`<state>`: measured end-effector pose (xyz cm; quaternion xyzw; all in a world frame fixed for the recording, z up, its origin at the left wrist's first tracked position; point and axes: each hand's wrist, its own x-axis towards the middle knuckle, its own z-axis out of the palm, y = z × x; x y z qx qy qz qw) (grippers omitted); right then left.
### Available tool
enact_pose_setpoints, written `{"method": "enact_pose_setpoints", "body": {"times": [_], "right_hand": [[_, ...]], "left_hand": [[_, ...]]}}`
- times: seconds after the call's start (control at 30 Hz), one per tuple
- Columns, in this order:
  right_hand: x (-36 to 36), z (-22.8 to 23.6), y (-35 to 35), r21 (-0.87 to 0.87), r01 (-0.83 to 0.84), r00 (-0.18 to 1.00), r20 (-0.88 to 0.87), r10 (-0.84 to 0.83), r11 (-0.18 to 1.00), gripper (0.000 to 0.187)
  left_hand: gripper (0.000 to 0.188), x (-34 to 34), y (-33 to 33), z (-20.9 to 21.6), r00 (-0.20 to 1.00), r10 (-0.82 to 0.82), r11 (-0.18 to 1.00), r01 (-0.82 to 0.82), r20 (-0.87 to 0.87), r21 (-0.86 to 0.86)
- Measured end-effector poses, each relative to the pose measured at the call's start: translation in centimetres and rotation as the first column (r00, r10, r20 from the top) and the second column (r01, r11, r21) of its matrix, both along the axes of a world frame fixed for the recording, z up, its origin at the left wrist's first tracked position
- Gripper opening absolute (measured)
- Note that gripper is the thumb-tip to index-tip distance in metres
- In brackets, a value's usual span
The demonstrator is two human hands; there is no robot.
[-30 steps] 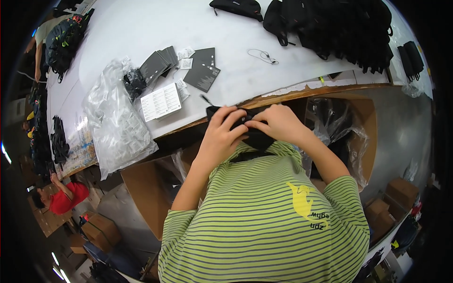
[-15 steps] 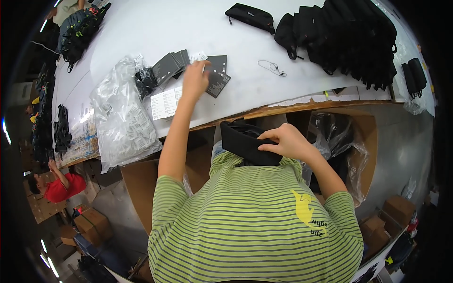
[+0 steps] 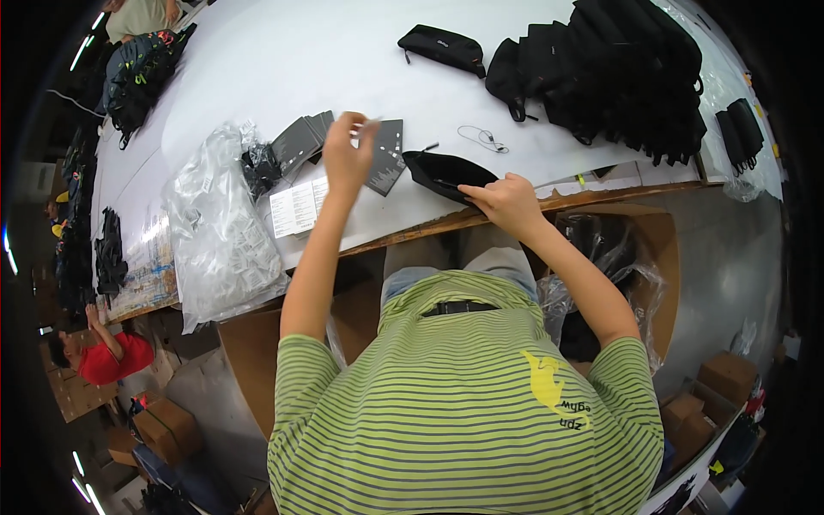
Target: The recorder is attaching product tags to black fabric pouches and organizing them on a workbench.
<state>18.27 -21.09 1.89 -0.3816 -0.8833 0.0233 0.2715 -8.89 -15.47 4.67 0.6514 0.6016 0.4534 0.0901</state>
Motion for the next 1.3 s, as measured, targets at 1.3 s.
{"method": "enact_pose_setpoints", "body": {"times": [1.3], "right_hand": [[1.4, 2.8, 0.9, -0.646, 0.298, 0.925, 0.015, -0.379, 0.702, 0.032]], "left_hand": [[0.018, 7.8, -5.1, -3.5, 0.863, -0.372, 0.911, 0.41, -0.341, 0.042]]}}
